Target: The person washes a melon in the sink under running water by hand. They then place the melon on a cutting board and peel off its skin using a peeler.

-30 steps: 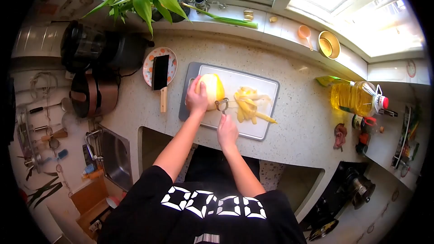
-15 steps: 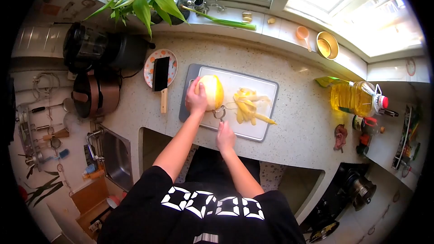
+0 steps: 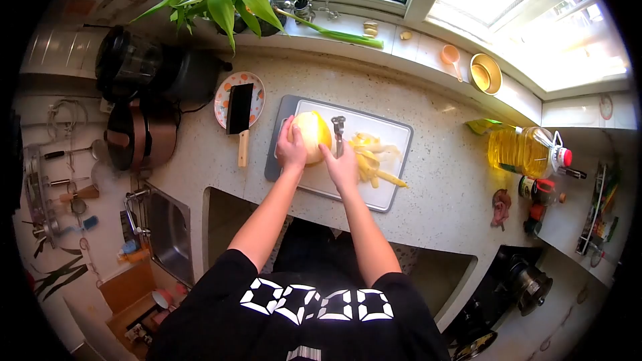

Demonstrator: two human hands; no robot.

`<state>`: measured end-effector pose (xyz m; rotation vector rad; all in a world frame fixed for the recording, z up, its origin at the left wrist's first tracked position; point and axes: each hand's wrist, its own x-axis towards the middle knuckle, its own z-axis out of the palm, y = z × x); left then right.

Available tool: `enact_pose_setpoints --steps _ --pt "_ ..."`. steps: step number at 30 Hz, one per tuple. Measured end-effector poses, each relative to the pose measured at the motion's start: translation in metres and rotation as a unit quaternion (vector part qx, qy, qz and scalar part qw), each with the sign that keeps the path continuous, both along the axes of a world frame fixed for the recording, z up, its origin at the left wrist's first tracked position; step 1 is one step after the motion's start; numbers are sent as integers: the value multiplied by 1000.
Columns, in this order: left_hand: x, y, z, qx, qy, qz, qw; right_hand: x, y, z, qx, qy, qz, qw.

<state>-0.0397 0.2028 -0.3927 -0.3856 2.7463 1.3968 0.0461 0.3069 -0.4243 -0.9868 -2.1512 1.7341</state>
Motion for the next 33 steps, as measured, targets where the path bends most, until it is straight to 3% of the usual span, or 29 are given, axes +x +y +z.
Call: enact_pose_setpoints --steps 2,5,9,13,16,19,23,29,33 --pt "0 -4 -3 16 12 -2 1000 -7 4 8 -132 -14 16 991" --pt "1 -9 -10 43 36 -6 998 -7 2 0 -279 -67 -81 955" --pt "1 -10 -11 47 44 -8 998 2 0 -30 -220 -1 -153 963" --pt "-1 -13 -17 42 39 -8 998 47 44 -17 -23 -127 -66 989" --pt "2 -12 -6 53 20 -19 998 74 57 4 199 -118 -67 971" --pt "4 -9 -6 19 48 -27 998 54 55 51 79 -158 -19 984" --pt "9 -6 -7 11 70 -34 997 1 47 51 126 -150 157 968" --pt "10 -3 -13 9 96 -31 995 -53 36 71 250 -230 259 904" --pt "15 1 -13 7 103 -17 994 -38 23 79 246 -230 243 910"
